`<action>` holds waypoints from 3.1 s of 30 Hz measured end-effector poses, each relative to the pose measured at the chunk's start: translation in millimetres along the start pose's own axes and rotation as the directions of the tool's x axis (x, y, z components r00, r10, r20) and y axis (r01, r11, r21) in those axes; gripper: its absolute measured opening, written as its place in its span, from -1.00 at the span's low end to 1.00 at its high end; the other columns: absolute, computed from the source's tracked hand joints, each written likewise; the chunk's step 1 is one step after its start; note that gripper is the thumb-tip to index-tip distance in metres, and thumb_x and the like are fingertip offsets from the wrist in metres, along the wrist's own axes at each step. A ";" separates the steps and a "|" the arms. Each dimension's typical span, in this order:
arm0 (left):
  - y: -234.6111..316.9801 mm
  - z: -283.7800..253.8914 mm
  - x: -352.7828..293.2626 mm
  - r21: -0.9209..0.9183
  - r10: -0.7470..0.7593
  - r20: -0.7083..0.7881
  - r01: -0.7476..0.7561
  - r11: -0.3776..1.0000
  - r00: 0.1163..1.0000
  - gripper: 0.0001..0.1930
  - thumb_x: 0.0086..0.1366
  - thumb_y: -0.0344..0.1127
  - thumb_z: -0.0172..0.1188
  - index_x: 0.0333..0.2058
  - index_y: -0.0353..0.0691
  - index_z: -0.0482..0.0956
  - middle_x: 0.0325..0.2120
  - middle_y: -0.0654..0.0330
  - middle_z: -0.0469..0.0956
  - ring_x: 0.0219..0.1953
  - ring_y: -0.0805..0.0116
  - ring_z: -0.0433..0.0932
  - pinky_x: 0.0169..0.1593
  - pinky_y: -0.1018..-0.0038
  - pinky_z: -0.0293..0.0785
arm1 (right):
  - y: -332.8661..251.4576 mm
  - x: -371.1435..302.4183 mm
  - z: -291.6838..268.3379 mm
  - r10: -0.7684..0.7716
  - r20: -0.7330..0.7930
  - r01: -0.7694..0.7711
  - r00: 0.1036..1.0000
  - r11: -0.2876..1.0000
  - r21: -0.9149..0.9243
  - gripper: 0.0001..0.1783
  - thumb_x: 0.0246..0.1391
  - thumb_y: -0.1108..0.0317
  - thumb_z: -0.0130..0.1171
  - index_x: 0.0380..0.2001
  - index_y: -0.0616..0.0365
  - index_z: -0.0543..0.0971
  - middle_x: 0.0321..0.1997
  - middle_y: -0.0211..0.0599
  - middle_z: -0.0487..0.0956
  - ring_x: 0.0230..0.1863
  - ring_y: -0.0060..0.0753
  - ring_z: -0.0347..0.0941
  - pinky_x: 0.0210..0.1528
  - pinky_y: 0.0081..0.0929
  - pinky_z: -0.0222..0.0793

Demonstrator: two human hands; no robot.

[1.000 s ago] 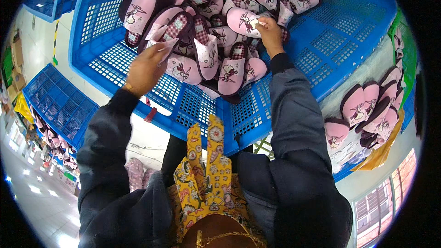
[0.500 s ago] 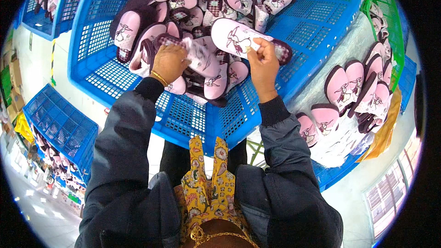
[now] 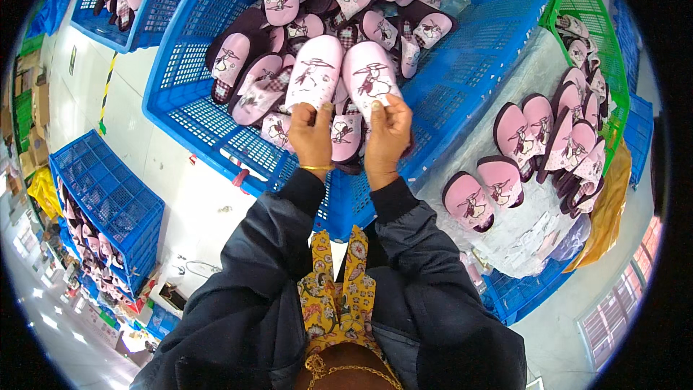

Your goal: The person repeatedly picks up pink slippers with cartoon prints from a blue crate and places them into a white sack. The action is continuous and repetitive throughout the clip.

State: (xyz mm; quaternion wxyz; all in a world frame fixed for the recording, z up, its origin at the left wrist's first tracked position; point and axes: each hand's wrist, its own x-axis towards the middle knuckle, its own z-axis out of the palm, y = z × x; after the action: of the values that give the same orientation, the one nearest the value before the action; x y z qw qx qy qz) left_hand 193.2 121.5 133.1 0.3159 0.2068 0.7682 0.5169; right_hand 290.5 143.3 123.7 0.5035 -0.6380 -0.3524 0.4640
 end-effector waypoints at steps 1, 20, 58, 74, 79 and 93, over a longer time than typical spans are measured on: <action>-16.6 -2.1 -5.3 0.065 0.102 0.047 -0.105 0.992 0.994 -0.82 0.16 -0.48 0.27 -0.53 -0.31 0.42 -0.58 0.27 0.39 -0.50 0.51 0.31 -0.40 0.54 0.30 | 5.2 -6.3 0.9 0.048 0.011 -0.048 0.999 0.997 0.063 -0.74 0.13 0.50 0.16 -0.11 0.25 0.42 -0.23 -0.36 0.48 -0.27 -0.60 0.39 -0.19 -0.63 0.36; -114.6 -110.8 84.0 0.735 0.352 0.207 -0.383 0.560 0.913 -0.56 0.00 -0.34 0.33 -0.10 -0.26 0.50 -0.03 -0.10 0.43 0.02 -0.10 0.41 0.08 0.21 0.37 | 52.2 57.1 -32.9 0.154 0.095 -0.156 0.984 0.988 0.016 -0.80 0.10 0.40 0.20 -0.23 0.22 0.48 -0.33 -0.41 0.51 -0.33 -0.64 0.40 -0.29 -0.63 0.35; -48.0 -241.7 189.5 0.889 0.187 0.391 -0.422 0.175 0.901 -0.85 0.20 -0.19 0.19 -0.43 -0.11 0.61 -0.40 0.26 0.60 -0.29 0.25 0.54 -0.17 0.33 0.30 | 190.7 55.2 16.0 0.368 0.678 -0.047 0.636 0.896 -0.442 -0.82 0.00 0.38 0.20 -0.28 0.12 0.51 -0.39 -0.30 0.56 -0.37 -0.50 0.47 -0.31 -0.49 0.40; -48.4 -243.3 190.1 0.895 0.192 0.386 -0.417 0.160 0.902 -0.93 0.17 -0.31 0.24 -0.39 -0.15 0.62 -0.37 0.27 0.62 -0.30 0.30 0.56 -0.17 0.39 0.33 | 282.9 197.7 27.2 -0.081 0.644 0.606 0.761 0.444 -0.660 -0.83 0.01 0.26 0.11 -0.36 0.09 0.55 -0.34 0.02 0.55 -0.25 0.18 0.45 -0.20 0.01 0.35; -54.0 -245.7 187.8 0.918 0.176 0.352 -0.376 0.128 0.919 -0.91 0.17 -0.32 0.24 -0.36 -0.16 0.62 -0.32 0.25 0.62 -0.25 0.29 0.56 -0.10 0.41 0.37 | 339.9 235.9 51.2 0.014 0.746 0.713 0.665 0.285 -0.641 -0.67 -0.01 0.30 0.14 -0.14 0.15 0.54 -0.03 0.05 0.47 -0.02 0.11 0.42 -0.01 -0.06 0.37; -64.2 -249.9 195.1 0.917 0.145 0.376 -0.390 0.084 0.915 -0.86 0.23 -0.22 0.20 -0.28 -0.08 0.64 -0.27 0.31 0.63 -0.24 0.30 0.55 -0.09 0.42 0.39 | 324.9 257.2 84.4 0.035 0.808 0.790 0.588 0.189 -0.583 -0.63 0.09 0.07 0.11 -0.28 0.17 0.62 -0.15 0.04 0.56 -0.09 0.08 0.44 -0.08 -0.10 0.38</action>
State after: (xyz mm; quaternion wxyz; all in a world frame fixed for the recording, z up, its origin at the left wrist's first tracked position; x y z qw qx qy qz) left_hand -120.5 57.0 87.2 0.0735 0.5461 0.8302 -0.0847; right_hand 287.4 326.3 -257.5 -0.0207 -0.4593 -0.8642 0.2046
